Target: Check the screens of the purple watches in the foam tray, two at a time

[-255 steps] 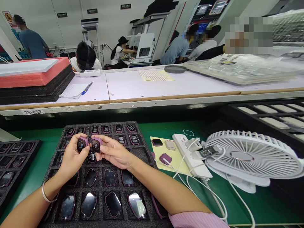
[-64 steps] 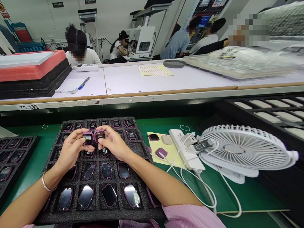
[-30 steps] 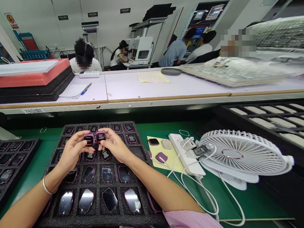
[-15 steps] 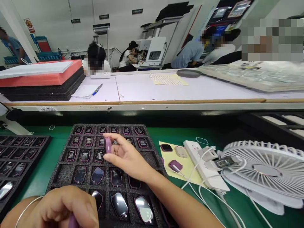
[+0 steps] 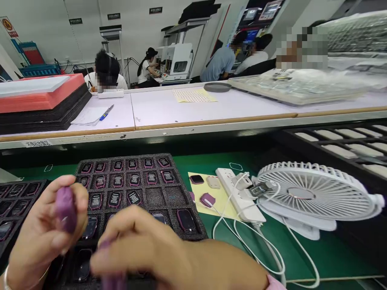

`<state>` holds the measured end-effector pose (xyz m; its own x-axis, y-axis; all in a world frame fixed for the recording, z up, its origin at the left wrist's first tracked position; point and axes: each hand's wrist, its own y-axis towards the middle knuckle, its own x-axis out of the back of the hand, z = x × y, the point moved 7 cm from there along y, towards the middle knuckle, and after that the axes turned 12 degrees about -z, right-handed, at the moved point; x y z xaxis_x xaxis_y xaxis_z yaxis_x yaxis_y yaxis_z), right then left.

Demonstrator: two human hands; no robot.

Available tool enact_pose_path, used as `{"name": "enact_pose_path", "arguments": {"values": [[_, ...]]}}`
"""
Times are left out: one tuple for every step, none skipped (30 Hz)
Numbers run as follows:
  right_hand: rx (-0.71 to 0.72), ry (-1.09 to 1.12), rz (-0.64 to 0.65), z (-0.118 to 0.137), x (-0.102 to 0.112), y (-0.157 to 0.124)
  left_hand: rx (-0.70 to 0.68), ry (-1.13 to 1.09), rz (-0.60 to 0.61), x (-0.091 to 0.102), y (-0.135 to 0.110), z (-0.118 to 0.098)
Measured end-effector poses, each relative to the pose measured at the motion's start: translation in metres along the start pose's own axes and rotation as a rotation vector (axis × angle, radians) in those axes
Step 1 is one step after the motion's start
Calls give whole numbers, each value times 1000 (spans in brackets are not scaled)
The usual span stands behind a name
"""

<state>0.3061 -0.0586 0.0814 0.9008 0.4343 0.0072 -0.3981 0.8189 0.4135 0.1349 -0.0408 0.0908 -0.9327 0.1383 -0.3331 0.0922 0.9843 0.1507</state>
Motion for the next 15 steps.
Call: {"name": "enact_pose_path", "arguments": {"values": [[-42, 97, -17, -8, 1, 5, -29, 58, -60, 4, 9, 4], [-101, 206, -60, -18, 3, 12, -61, 122, -126, 10, 18, 9], [-146, 322, -150, -29, 9, 21, -85, 182, -187, 15, 26, 15], [-193, 430, -203, -42, 13, 30, -105, 226, -225, 20, 34, 22], [-265, 509, -246, -56, 16, 38, -108, 259, -253, 24, 41, 30], [-335, 566, -280, -71, 18, 46, -102, 282, -271, 28, 47, 39], [-385, 607, -309, -84, 21, 52, -91, 294, -282, 31, 53, 47], [-428, 634, -336, -96, 24, 56, -76, 299, -291, 34, 57, 55], [-462, 652, -360, -107, 27, 59, -59, 299, -295, 36, 60, 62], [-488, 661, -380, -116, 29, 61, -38, 294, -293, 38, 63, 68], [-509, 666, -395, -123, 31, 61, -14, 287, -288, 39, 64, 74], [-524, 667, -405, -128, 32, 61, 11, 277, -278, 39, 65, 78], [-533, 664, -410, -131, 32, 60, 33, 265, -269, 39, 65, 82], [-535, 660, -412, -133, 32, 60, 51, 253, -258, 39, 65, 84], [-531, 654, -412, -134, 32, 59, 63, 241, -247, 38, 64, 85]]}}
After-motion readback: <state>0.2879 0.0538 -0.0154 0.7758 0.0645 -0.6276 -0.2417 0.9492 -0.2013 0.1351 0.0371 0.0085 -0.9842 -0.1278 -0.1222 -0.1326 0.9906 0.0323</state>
